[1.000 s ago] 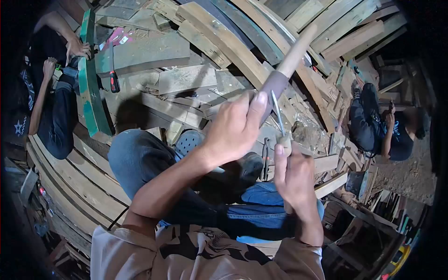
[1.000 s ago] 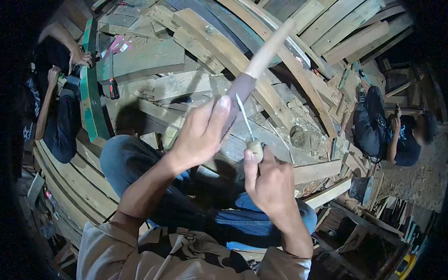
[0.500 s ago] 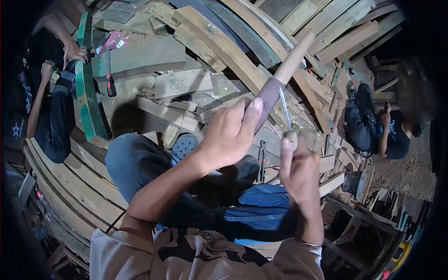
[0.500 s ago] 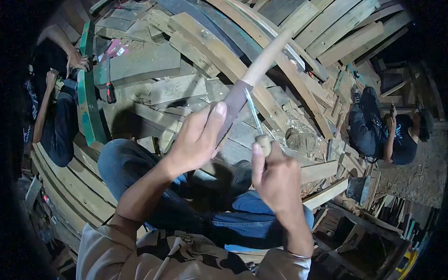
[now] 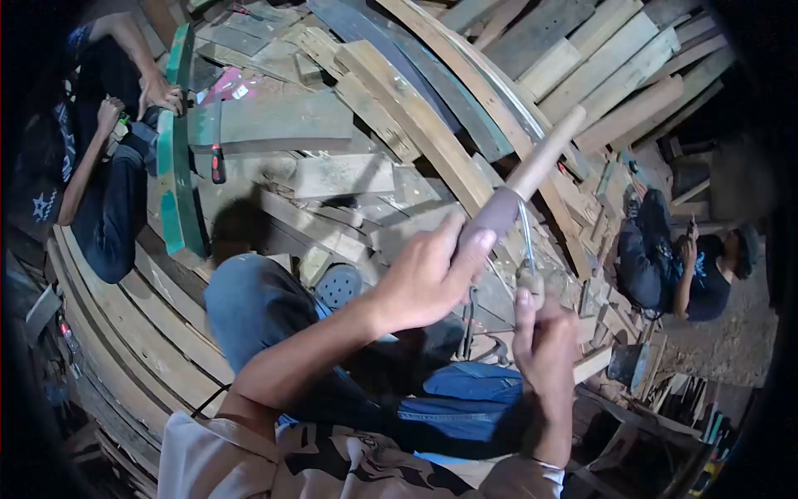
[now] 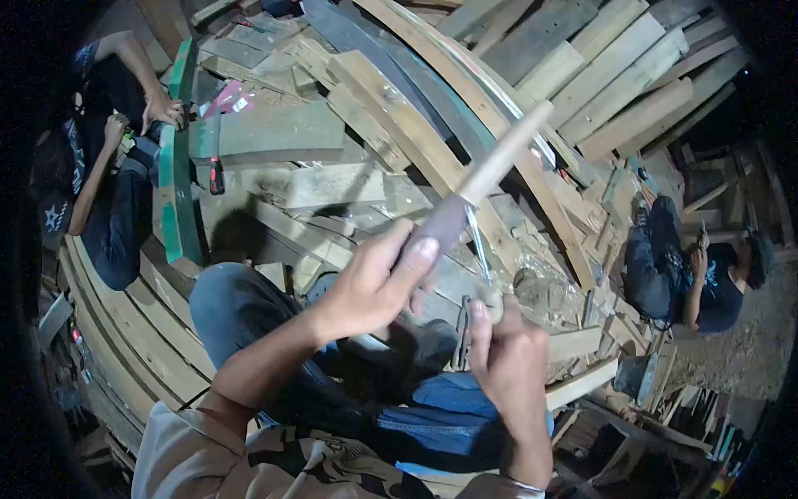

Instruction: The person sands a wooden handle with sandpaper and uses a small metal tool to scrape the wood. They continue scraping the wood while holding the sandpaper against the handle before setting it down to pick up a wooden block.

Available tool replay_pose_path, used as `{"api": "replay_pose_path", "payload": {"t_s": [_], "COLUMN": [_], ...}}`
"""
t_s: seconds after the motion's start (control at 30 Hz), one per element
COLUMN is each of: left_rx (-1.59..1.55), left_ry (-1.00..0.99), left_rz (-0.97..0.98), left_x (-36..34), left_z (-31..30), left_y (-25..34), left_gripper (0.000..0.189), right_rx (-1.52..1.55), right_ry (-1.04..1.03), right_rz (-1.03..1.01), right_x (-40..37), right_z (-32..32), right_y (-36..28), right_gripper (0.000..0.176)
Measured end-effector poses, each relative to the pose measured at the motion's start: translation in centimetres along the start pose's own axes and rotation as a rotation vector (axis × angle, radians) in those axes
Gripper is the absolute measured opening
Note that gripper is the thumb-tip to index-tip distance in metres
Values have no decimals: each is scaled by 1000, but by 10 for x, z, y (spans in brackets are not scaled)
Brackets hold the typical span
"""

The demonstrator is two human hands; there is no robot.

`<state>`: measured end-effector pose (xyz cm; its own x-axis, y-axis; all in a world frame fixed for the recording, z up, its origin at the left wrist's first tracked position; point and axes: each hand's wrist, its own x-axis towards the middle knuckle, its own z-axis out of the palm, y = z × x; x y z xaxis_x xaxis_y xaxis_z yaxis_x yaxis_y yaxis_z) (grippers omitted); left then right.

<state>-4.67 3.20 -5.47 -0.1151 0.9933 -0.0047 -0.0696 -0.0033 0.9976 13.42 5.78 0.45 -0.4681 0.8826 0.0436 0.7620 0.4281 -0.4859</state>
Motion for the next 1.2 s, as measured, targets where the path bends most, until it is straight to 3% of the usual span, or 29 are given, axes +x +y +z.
{"api": "replay_pose_path", "payload": {"t_s": [0.03, 0.1, 0.13, 0.17, 0.3, 0.37, 0.43, 0.53, 0.63, 0.7, 0.83, 0.9, 1.03, 1.13, 1.2], "left_rx": [-14, -137, -169, -268, -327, -393, -252, -275, -192, -337, -462, -457, -532, -566, -513], "left_ry": [-31, -71, -104, -127, -110, -27, 49, 48, 140, 155, 131, 121, 40, 10, 45], "left_rz": [-27, 0, -7, -75, -84, -71, -110, -139, -290, -43, -79, -19, -128, -196, -261], "left_x": [0, -1, 1, -1, -3, 1, 2, -3, -11, -3, 0, 4, 11, 16, 16], "left_z": [-1, 2, 0, 0, -1, -2, -7, -9, -5, 5, 8, 13, 24, 31, 42], "left_y": [1, -5, -4, 4, 7, 1, 2, 14, 34, -8, -8, -4, -9, -2, 5], "left_gripper": [36, 36, 37, 38, 42, 45, 42, 42, 45, 47, 45, 42, 42, 39, 42], "right_rx": [-98, -3, -7, 38, 252, 528, 617, 625, 546, 425, 132, 101, 2, 13, 5], "right_ry": [6, -34, 8, -61, -20, -275, -395, -368, -323, -278, -72, -44, 16, 45, 43], "right_rz": [-21, 60, -39, -6, -109, 50, 26, -54, -62, -104, -269, -224, -137, -185, -36], "right_x": [1, -1, -2, -5, -13, -17, -22, -22, -23, -27, -29, -29, -29, -35, -32], "right_z": [-2, -7, -2, -5, 9, 9, 13, 16, 16, 19, 23, 12, -1, -5, -8], "right_y": [6, 5, 13, 14, 11, -3, -2, -8, -9, -6, 8, 12, 14, 23, 35], "right_gripper": [19, 16, 15, 17, 27, 29, 31, 26, 21, 19, 16, 18, 19, 18, 17]}}
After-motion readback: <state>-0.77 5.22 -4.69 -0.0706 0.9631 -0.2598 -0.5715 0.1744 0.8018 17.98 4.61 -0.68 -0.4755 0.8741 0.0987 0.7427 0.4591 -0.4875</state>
